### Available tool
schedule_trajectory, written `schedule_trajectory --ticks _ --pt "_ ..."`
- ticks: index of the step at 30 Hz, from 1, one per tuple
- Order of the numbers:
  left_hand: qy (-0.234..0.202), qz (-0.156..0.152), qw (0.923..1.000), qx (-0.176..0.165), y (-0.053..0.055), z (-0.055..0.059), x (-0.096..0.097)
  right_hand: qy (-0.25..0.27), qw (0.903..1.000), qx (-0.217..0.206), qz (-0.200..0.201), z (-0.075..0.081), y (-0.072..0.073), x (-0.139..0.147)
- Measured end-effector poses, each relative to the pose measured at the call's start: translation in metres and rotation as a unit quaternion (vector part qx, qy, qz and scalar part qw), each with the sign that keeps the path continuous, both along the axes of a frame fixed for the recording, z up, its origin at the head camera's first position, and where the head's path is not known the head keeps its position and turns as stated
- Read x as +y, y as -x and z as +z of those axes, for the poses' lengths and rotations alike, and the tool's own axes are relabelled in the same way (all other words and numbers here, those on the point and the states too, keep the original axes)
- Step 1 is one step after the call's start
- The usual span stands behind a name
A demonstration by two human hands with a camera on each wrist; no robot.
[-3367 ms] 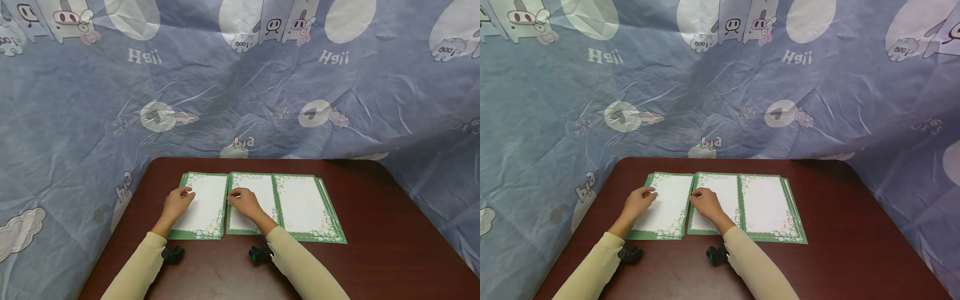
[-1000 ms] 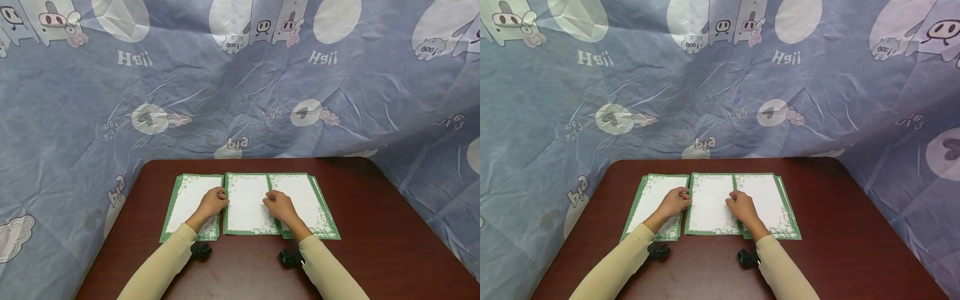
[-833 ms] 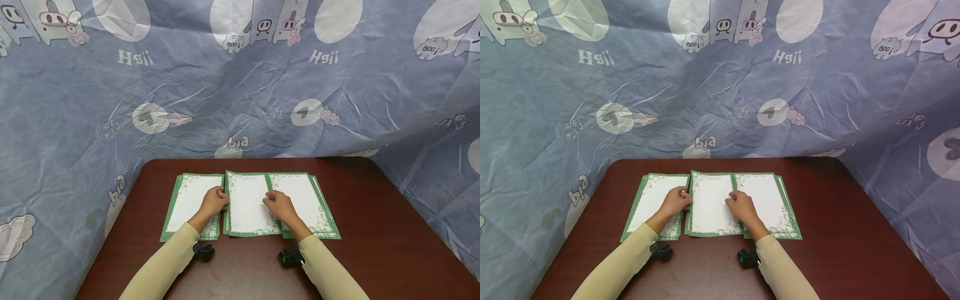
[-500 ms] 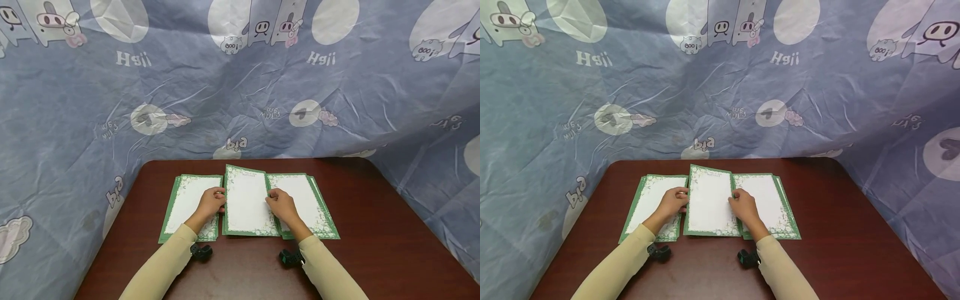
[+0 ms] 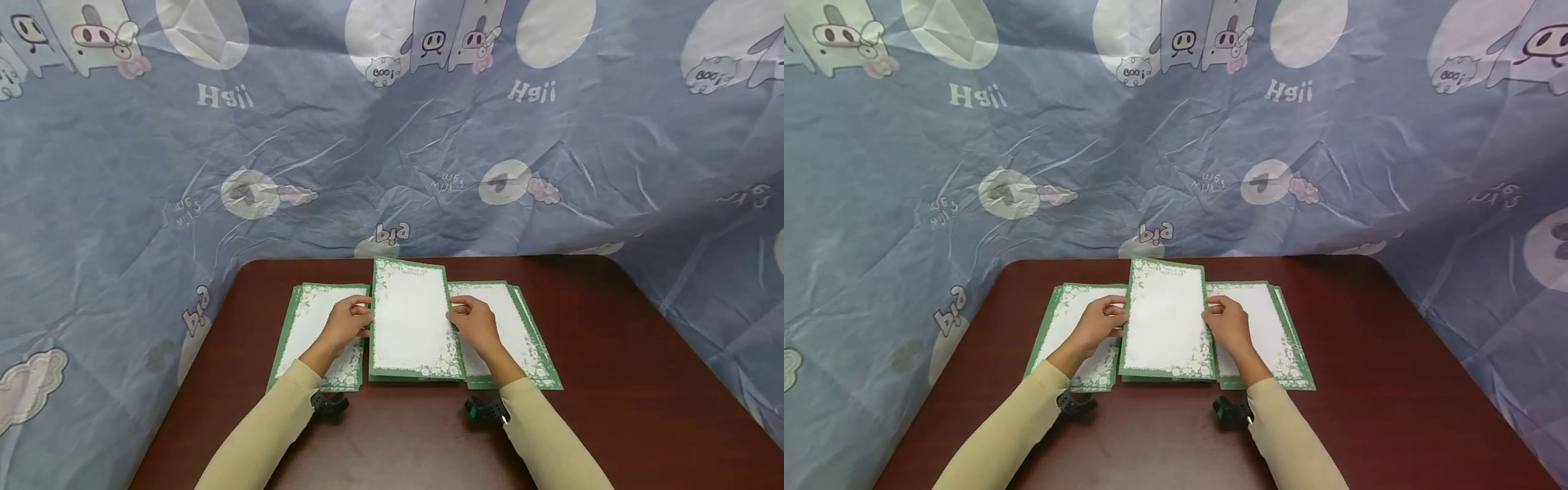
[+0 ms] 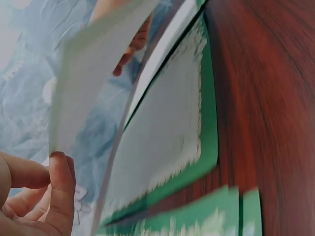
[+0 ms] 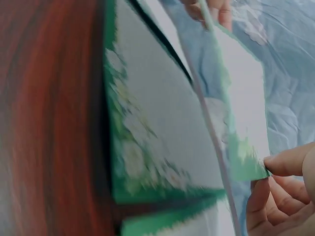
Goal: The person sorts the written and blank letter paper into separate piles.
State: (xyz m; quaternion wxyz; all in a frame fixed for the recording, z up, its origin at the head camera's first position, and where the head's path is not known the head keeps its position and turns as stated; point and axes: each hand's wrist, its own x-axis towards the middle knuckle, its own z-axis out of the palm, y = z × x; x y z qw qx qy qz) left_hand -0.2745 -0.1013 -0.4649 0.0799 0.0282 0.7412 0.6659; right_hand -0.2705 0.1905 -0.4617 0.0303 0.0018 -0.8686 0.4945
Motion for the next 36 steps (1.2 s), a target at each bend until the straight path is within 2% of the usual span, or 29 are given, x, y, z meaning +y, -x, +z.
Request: schedule_trajectory --ticks 5,12,20,25,36 --pt "-0.008 -0.02 0.9998 -0.001 0.002 -0.001 0.025 0.002 0.9999 -0.002 -0.017 0.004 0.0 0.025" --pt "-0.022 -0.035 0.9991 -0.004 0.008 -0.002 0.075 -0.019 0.9985 0.001 -0.05 0.01 -0.006 0.067" --pt "-0.02 -0.064 0.9975 -0.021 0.005 -0.009 0.123 -0.065 0.9937 -0.004 -0.091 0.008 -0.012 0.102" --pt "-0.014 -0.09 0.9955 -0.027 0.0 -0.014 0.136 -0.091 0.9905 -0.01 -0.103 0.001 -0.014 0.12" --pt "0.035 -0.149 0.9882 0.0 -0.002 -0.015 0.149 -0.108 0.9869 -0.036 -0.114 -0.006 -0.017 0.136"
